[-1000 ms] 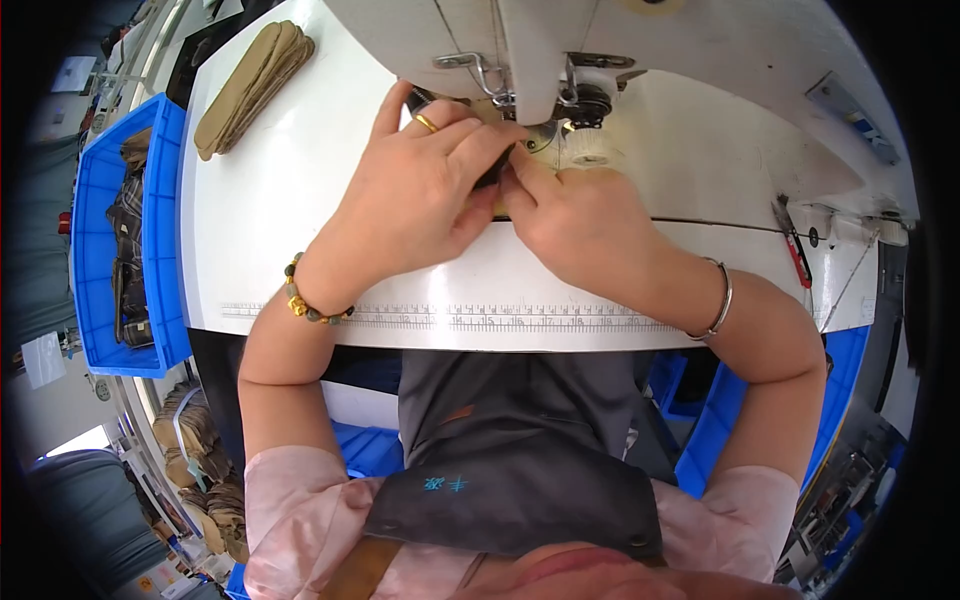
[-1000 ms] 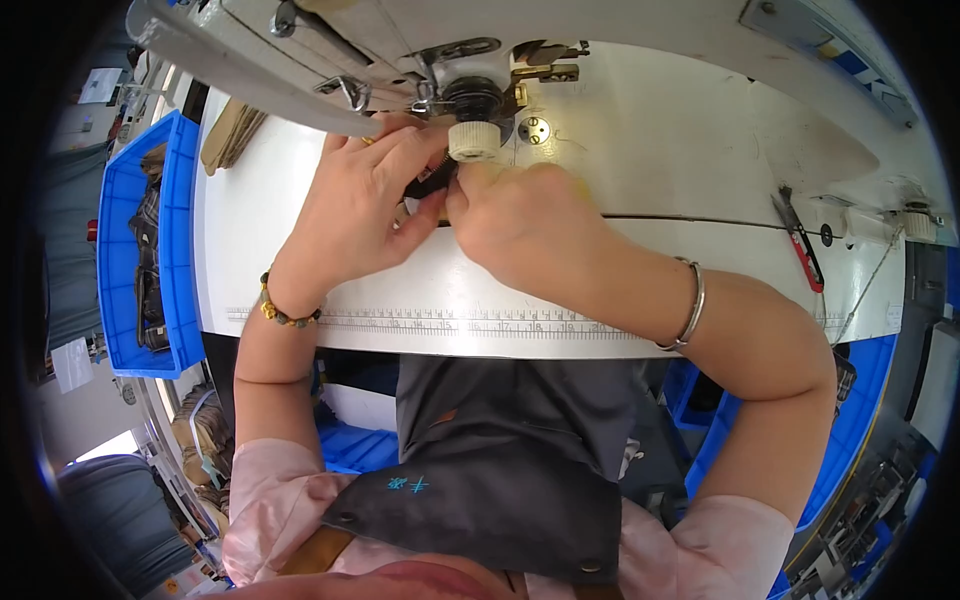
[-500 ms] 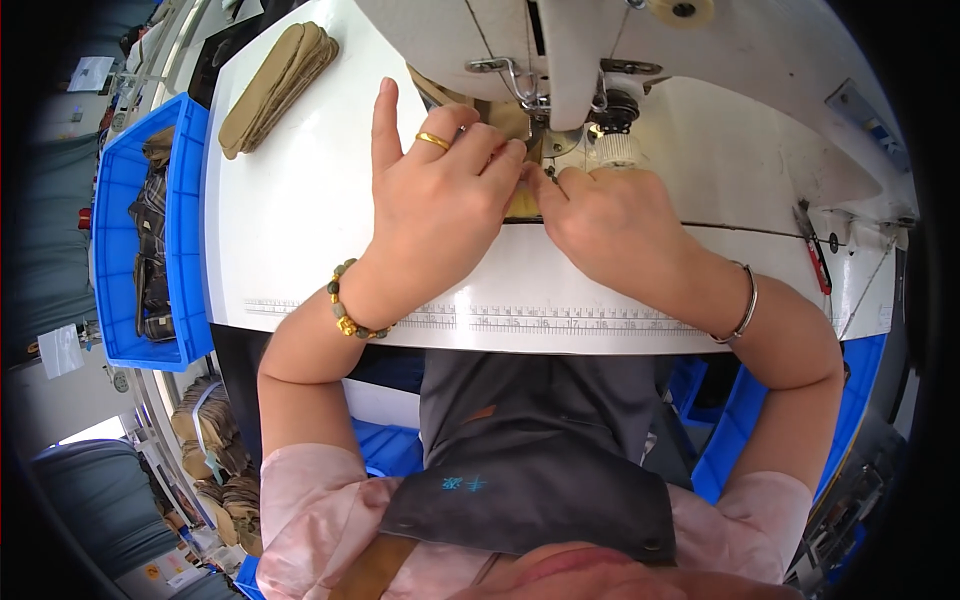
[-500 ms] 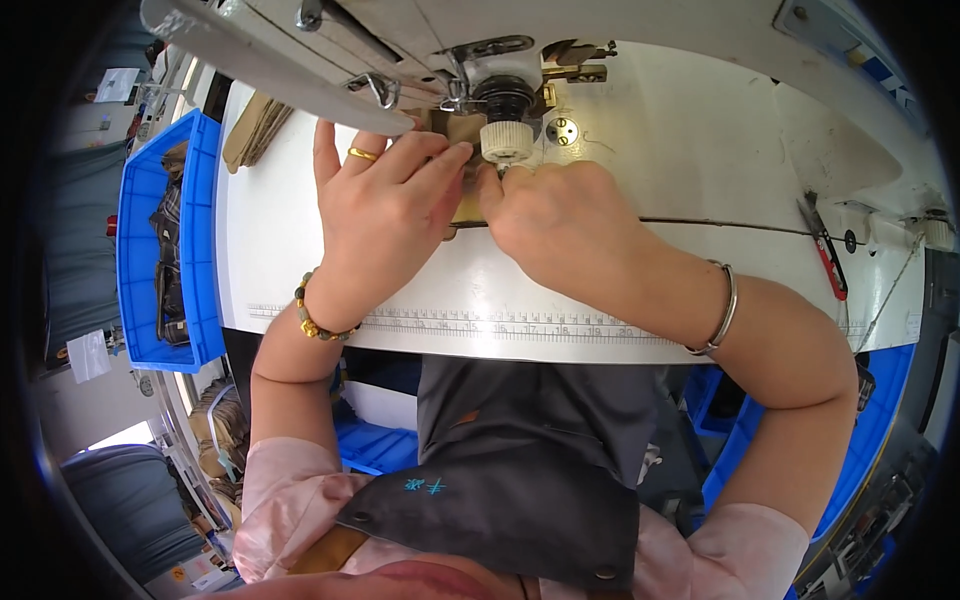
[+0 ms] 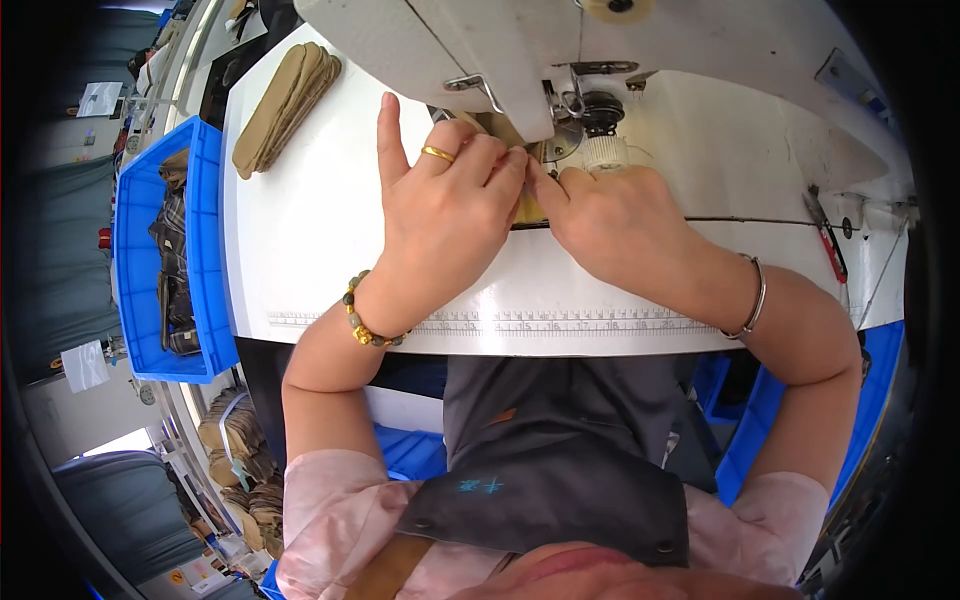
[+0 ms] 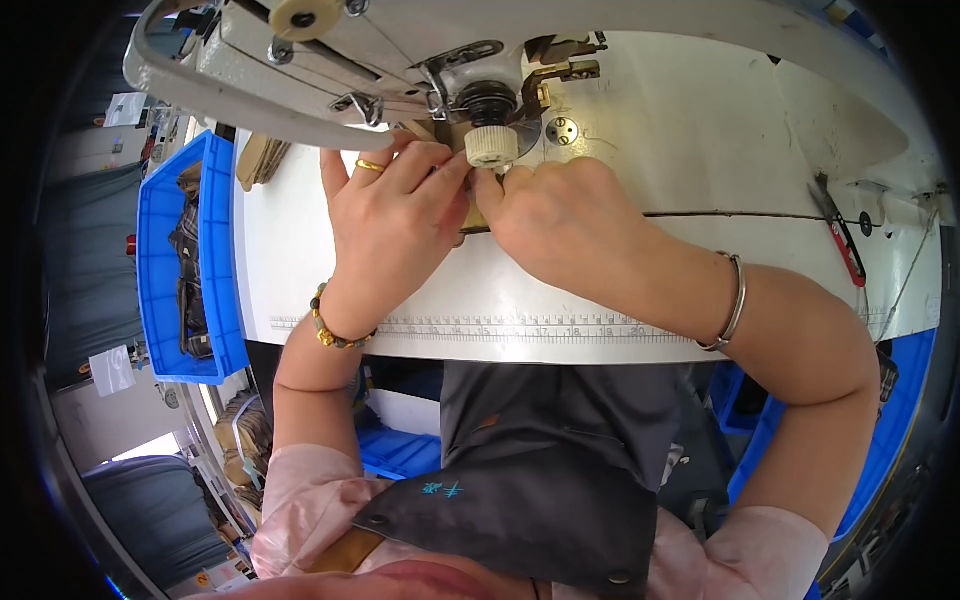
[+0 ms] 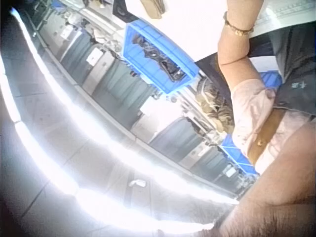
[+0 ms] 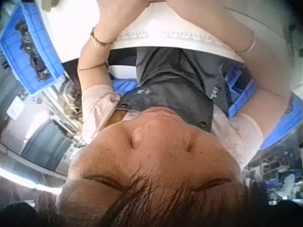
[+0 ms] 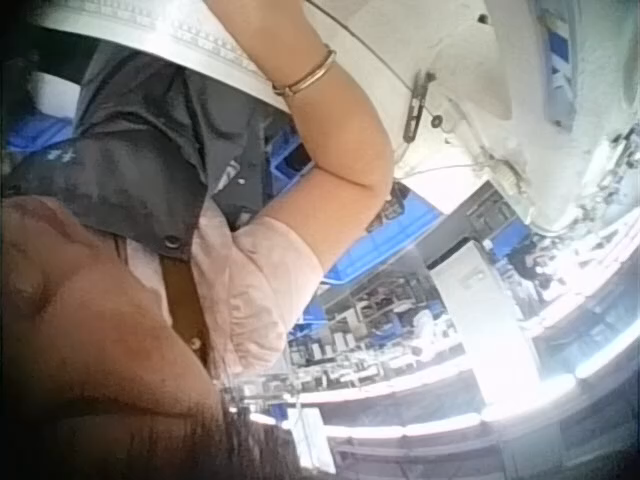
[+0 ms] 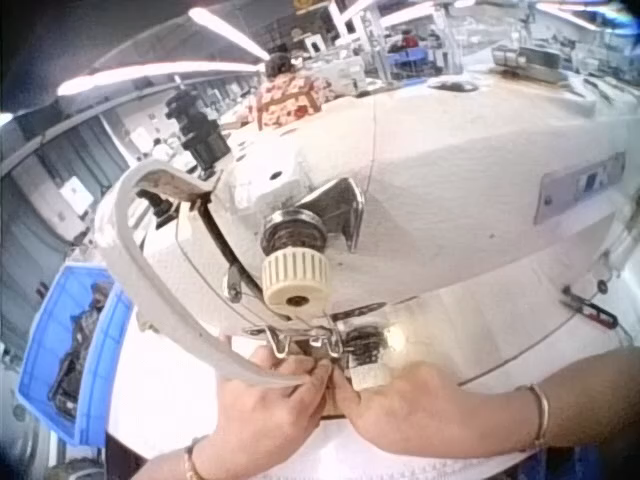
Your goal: Sewing together pieces of leather or heavy fabric to create pouches on an industrial sewing machine.
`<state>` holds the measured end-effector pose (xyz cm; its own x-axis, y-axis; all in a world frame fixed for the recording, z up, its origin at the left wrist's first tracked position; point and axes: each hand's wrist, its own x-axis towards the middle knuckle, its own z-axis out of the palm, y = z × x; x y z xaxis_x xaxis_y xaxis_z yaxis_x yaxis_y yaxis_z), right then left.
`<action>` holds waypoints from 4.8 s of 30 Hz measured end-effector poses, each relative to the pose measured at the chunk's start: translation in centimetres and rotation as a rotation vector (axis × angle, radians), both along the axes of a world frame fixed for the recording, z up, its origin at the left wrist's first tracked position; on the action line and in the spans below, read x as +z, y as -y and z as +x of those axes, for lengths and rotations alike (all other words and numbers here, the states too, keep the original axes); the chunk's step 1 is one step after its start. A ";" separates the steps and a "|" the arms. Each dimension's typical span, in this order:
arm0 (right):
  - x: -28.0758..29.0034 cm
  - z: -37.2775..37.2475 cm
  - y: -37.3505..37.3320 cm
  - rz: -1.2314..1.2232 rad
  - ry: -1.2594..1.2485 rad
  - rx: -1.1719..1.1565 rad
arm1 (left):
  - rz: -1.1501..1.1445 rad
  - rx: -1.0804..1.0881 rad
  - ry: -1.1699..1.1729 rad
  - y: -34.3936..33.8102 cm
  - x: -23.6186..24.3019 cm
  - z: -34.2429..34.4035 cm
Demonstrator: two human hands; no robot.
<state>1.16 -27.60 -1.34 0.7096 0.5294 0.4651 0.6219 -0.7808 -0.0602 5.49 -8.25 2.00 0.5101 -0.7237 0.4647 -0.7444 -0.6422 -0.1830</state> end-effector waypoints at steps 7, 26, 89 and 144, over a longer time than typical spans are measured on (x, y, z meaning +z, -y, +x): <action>-0.6 0.2 -0.2 0.006 -0.037 -0.069 | 0.007 0.092 -0.159 0.7 1.1 0.1; 0.3 0.1 0.1 -0.043 -0.084 -0.032 | -0.237 -0.115 -0.473 -0.2 -0.4 2.7; 0.8 0.2 0.3 -0.038 -0.024 -0.003 | -0.056 -0.141 -0.435 -0.5 0.5 2.7; 0.7 0.3 0.5 0.046 -0.119 -0.027 | -0.011 -0.292 -0.246 -1.0 0.8 3.5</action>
<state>1.45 -28.11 -0.67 0.7747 0.4894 0.4003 0.5872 -0.7916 -0.1686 9.02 -7.21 2.83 0.3801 -0.8510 0.3624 -0.9173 -0.3971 0.0296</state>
